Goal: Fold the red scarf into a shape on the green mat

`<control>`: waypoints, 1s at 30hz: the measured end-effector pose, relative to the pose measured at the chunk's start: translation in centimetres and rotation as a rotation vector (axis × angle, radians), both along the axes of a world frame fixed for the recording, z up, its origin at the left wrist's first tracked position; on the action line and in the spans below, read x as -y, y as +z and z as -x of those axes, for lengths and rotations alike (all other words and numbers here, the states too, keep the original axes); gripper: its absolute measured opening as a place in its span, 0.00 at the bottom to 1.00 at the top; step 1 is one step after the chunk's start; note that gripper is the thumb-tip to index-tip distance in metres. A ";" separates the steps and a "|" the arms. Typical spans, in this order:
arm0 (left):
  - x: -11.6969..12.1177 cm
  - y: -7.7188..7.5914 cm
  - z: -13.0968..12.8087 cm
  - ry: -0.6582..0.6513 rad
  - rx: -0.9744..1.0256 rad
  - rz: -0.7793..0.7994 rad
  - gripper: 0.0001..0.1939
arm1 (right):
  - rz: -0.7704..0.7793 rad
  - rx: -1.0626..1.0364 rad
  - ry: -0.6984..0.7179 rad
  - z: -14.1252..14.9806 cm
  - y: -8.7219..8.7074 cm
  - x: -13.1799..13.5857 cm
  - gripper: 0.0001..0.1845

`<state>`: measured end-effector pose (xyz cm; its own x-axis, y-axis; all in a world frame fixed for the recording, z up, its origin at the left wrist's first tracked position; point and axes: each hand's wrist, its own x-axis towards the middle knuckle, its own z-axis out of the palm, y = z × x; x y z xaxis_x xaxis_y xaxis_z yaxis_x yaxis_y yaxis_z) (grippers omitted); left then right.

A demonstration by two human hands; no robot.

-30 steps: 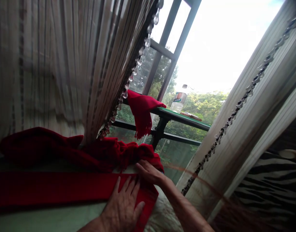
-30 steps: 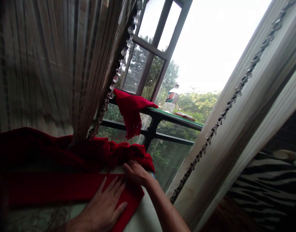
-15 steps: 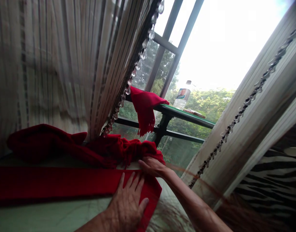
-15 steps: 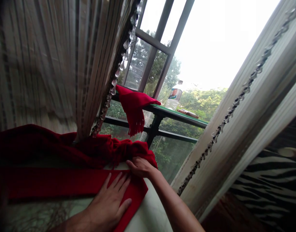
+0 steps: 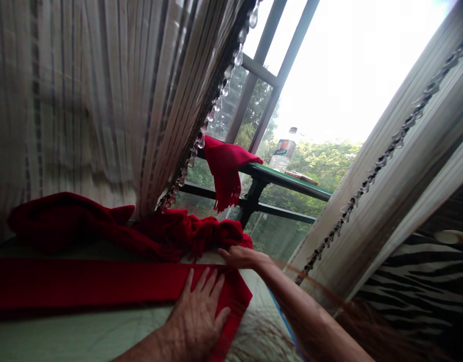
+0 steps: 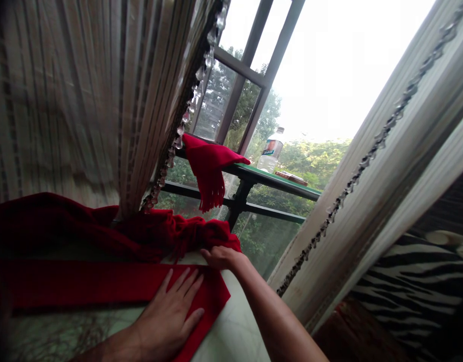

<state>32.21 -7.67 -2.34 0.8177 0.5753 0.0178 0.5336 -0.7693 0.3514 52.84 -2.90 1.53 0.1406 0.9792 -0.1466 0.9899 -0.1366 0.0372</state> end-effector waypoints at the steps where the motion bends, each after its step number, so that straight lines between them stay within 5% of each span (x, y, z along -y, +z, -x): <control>1: 0.0 0.0 0.0 0.000 -0.005 0.002 0.35 | 0.010 0.004 0.000 0.0 0.3 -0.1 0.34; 6: 0.0 0.2 0.0 -0.005 -0.012 -0.014 0.35 | -0.010 0.049 0.088 0.3 0.7 -0.4 0.33; 15: -0.2 -1.4 0.1 -0.015 0.105 -0.056 0.34 | -0.036 -0.079 0.150 -0.9 -1.5 0.1 0.33; 22: -0.5 -2.2 0.0 -0.011 0.113 -0.061 0.34 | -0.134 -0.276 -0.039 -3.4 -2.1 1.5 0.27; 30: -0.1 -1.0 0.1 -0.011 0.081 -0.062 0.35 | -0.314 -0.166 -0.273 0.6 -5.3 3.5 0.35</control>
